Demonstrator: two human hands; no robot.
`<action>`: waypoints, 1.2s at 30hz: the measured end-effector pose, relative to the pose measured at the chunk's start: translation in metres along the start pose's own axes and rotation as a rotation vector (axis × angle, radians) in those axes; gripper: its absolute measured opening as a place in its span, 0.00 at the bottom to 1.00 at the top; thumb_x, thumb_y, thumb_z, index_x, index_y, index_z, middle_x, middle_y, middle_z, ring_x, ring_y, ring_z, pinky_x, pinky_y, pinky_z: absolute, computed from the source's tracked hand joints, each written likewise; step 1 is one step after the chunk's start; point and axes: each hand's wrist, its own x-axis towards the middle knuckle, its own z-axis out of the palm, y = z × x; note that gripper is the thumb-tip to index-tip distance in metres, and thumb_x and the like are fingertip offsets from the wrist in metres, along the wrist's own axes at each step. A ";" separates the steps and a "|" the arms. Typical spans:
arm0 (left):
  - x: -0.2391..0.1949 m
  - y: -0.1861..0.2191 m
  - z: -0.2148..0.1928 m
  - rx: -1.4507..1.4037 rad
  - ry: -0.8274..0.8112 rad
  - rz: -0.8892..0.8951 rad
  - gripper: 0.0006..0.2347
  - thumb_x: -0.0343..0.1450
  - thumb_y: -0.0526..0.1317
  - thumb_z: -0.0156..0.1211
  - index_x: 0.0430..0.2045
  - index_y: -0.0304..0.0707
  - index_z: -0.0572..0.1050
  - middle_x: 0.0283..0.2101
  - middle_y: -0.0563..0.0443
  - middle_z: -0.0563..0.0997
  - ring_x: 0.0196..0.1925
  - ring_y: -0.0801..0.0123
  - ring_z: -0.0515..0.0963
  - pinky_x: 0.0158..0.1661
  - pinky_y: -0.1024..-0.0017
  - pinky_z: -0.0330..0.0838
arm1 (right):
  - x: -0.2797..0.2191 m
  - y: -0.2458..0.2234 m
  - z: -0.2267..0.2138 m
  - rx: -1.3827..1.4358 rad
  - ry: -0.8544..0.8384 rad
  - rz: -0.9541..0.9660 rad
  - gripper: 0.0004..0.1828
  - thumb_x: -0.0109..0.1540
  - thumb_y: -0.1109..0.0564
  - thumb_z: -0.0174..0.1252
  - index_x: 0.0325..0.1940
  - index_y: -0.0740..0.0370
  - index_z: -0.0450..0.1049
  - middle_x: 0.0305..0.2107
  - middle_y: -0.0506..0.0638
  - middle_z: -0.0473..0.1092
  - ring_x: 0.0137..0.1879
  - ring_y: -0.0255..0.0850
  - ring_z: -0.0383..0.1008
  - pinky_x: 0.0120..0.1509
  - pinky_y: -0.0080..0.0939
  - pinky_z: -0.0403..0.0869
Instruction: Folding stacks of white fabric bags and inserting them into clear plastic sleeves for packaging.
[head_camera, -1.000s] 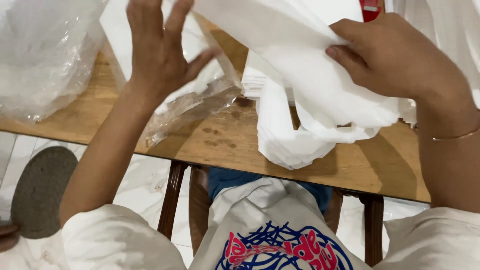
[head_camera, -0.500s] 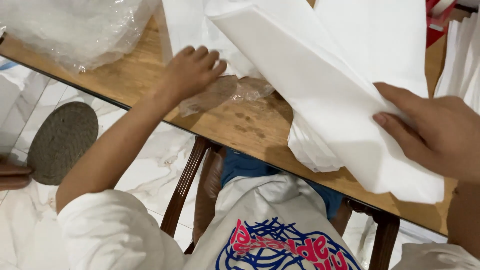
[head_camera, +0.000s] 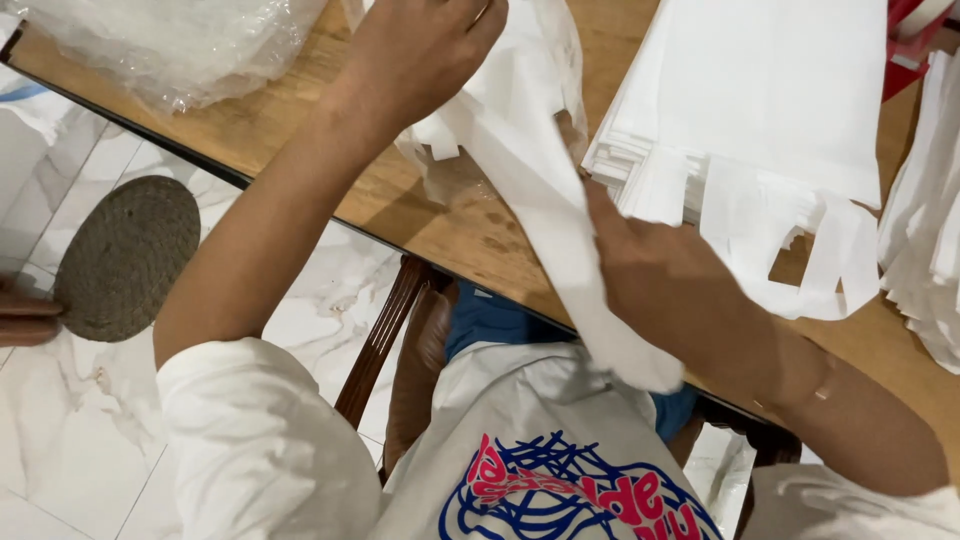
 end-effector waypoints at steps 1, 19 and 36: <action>-0.001 0.000 -0.001 0.000 -0.004 0.003 0.09 0.60 0.33 0.53 0.32 0.45 0.71 0.39 0.61 0.72 0.41 0.76 0.69 0.31 0.83 0.63 | 0.018 -0.003 0.012 0.005 0.001 0.000 0.29 0.50 0.69 0.42 0.58 0.67 0.56 0.09 0.48 0.61 0.10 0.41 0.61 0.11 0.40 0.57; -0.021 0.041 -0.019 -0.159 0.115 -0.263 0.03 0.64 0.36 0.46 0.24 0.44 0.69 0.28 0.55 0.69 0.29 0.65 0.71 0.20 0.80 0.59 | 0.208 0.042 0.147 0.830 -0.360 1.080 0.35 0.54 0.33 0.24 0.63 0.42 0.37 0.53 0.51 0.53 0.56 0.48 0.57 0.57 0.44 0.54; -0.046 0.089 -0.005 -0.414 -0.032 -0.243 0.05 0.61 0.39 0.53 0.27 0.46 0.71 0.37 0.48 0.69 0.30 0.64 0.68 0.23 0.74 0.63 | 0.132 0.023 0.198 -0.127 -0.414 0.207 0.23 0.50 0.33 0.30 0.31 0.38 0.70 0.29 0.30 0.70 0.41 0.34 0.70 0.41 0.41 0.65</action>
